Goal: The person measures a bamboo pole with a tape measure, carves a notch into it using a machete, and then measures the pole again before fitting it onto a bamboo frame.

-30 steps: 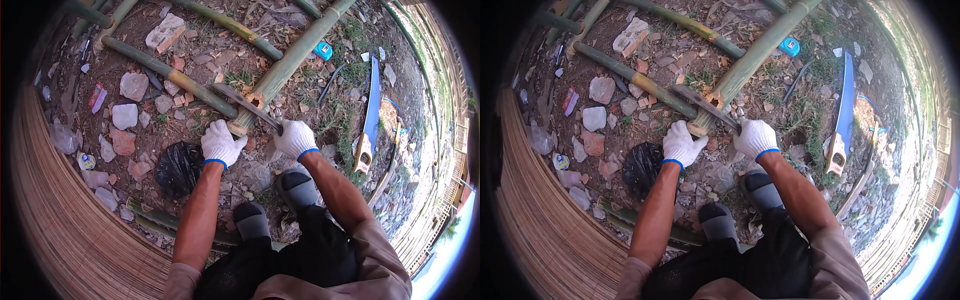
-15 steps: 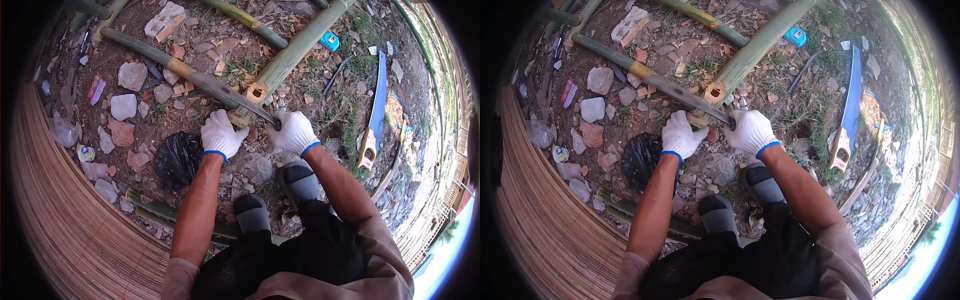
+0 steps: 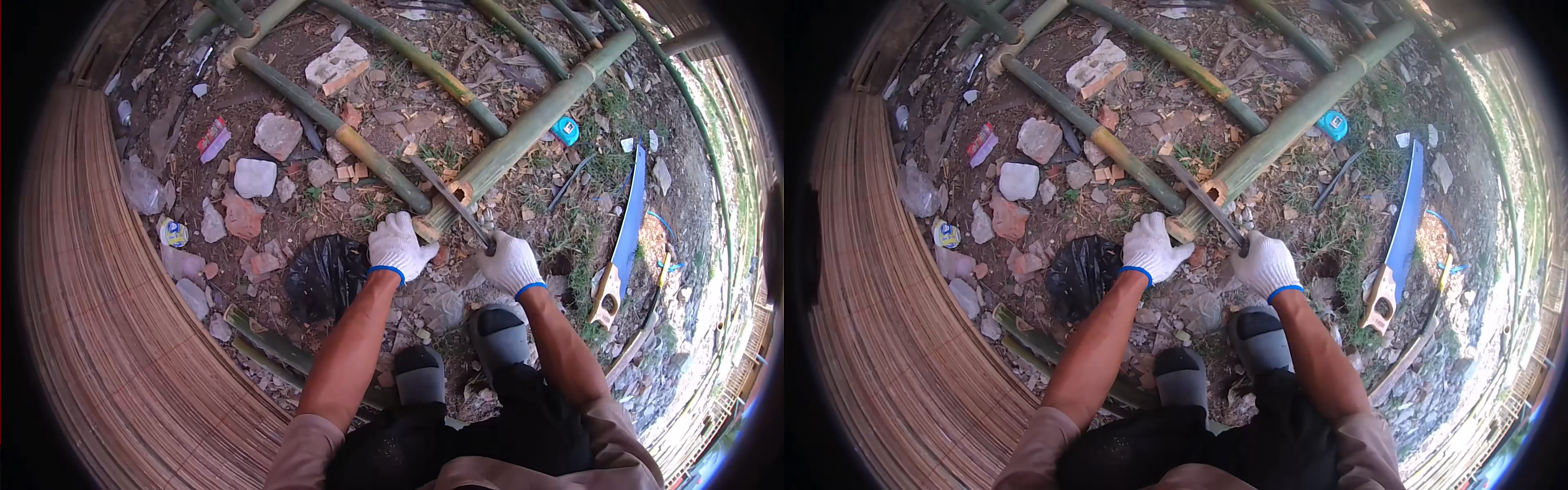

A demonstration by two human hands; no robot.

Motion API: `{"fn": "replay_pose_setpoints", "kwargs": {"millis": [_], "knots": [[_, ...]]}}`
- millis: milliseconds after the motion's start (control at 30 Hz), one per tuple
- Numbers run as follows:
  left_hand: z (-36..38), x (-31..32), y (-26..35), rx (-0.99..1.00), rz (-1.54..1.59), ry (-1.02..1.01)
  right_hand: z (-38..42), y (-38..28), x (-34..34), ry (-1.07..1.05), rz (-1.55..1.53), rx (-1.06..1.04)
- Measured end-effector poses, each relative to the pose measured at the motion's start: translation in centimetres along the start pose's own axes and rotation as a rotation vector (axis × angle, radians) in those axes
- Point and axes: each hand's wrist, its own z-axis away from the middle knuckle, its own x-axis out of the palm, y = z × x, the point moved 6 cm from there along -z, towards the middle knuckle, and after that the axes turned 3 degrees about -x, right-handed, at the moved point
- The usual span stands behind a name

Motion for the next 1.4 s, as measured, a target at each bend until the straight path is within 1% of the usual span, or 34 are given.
{"fn": "replay_pose_setpoints", "kwargs": {"millis": [33,100,167,233,300,367,400,467,500,533,567,600,633,767,800,833,867,900,933,967,1000,1033,1100,1167,1200,1233,1300,1333,1367,1400], "knots": [[0.5,0.3,-0.2,-0.004,0.004,-0.007,1.1,-0.2,0.0,0.039,-0.025,0.015],[1.0,0.3,-0.2,0.027,-0.006,0.097,1.8,-0.1,-0.6,0.136,0.034,0.025],[1.6,-0.7,0.4,0.001,-0.001,0.089,1.8,0.2,-0.4,0.199,0.111,0.058],[1.6,-0.9,1.1,0.011,-0.018,0.113,1.9,0.5,0.2,0.291,0.121,0.088],[1.5,-1.0,1.6,0.0,-0.03,0.107,2.2,-0.3,0.4,0.299,0.124,0.092],[1.2,-0.9,1.5,0.008,-0.019,0.048,2.5,-0.3,0.3,0.327,0.148,0.114],[1.2,-0.9,1.3,0.012,-0.027,0.057,2.3,0.0,0.5,0.306,0.136,0.116],[1.0,-0.9,1.4,0.036,-0.063,0.044,2.4,-0.6,-0.1,0.359,0.097,0.067],[1.0,-0.7,1.4,0.056,-0.059,0.077,2.9,-1.5,-0.7,0.404,0.076,0.02],[0.7,-0.4,1.2,0.042,-0.021,0.052,3.5,-2.5,-1.4,0.432,-0.001,-0.028],[0.7,-0.5,1.3,0.014,-0.016,0.058,4.2,-4.1,-2.4,0.478,-0.041,-0.119],[0.8,-0.5,1.4,0.026,-0.048,0.064,4.9,-5.7,-3.5,0.558,-0.097,-0.274],[0.5,0.6,0.9,0.071,-0.025,0.071,4.8,-5.9,-3.5,0.58,-0.094,-0.348],[0.7,-0.6,1.2,0.091,-0.069,0.123,-0.1,0.4,1.3,0.204,0.155,0.075],[0.2,-0.9,1.3,0.093,-0.053,0.114,0.2,-1.2,-0.4,0.152,0.155,0.096],[0.7,-0.4,1.1,0.082,-0.038,0.079,1.2,-2.3,-1.1,0.135,0.155,0.105],[0.5,-0.1,0.9,0.05,-0.045,0.036,2.3,-3.7,-1.7,0.17,0.074,0.024],[-0.3,0.1,0.8,0.049,-0.046,0.035,2.3,-4.8,-2.7,0.223,-0.001,-0.077],[-0.4,0.8,0.6,0.065,-0.048,0.004,3.0,-5.8,-3.4,0.303,-0.044,-0.214],[0.0,1.5,0.5,0.085,-0.054,-0.035,2.5,-4.9,-2.3,0.289,-0.052,-0.201],[0.6,-0.4,1.2,0.006,-0.084,-0.001,0.6,-2.8,-0.3,0.161,0.049,-0.07],[0.6,-0.6,1.2,0.03,-0.061,0.016,-0.8,-0.8,0.9,0.036,0.152,0.06],[0.7,-0.9,1.3,0.05,-0.067,0.054,-2.0,-1.7,-1.5,0.08,0.151,0.034],[1.2,0.2,1.0,0.035,-0.061,0.022,-0.2,-3.1,-2.0,0.048,0.172,0.067],[0.4,0.0,0.9,0.02,-0.055,0.028,0.9,-4.7,-3.0,0.142,0.096,-0.046],[0.2,0.2,0.6,0.006,-0.053,0.014,2.1,-5.5,-3.5,0.284,-0.076,-0.246],[0.5,0.1,0.9,0.054,-0.043,0.034,-0.1,-3.0,-0.9,0.042,0.054,-0.061],[0.7,-0.4,1.2,0.032,-0.082,0.045,-1.4,-1.1,0.5,-0.03,0.152,-0.005],[0.7,-0.7,1.0,0.045,-0.088,0.052,-1.5,-1.7,-0.9,-0.075,0.174,0.026],[0.7,-0.6,0.9,0.053,-0.077,0.086,-1.6,-2.4,-1.8,-0.055,0.186,0.017]]}}
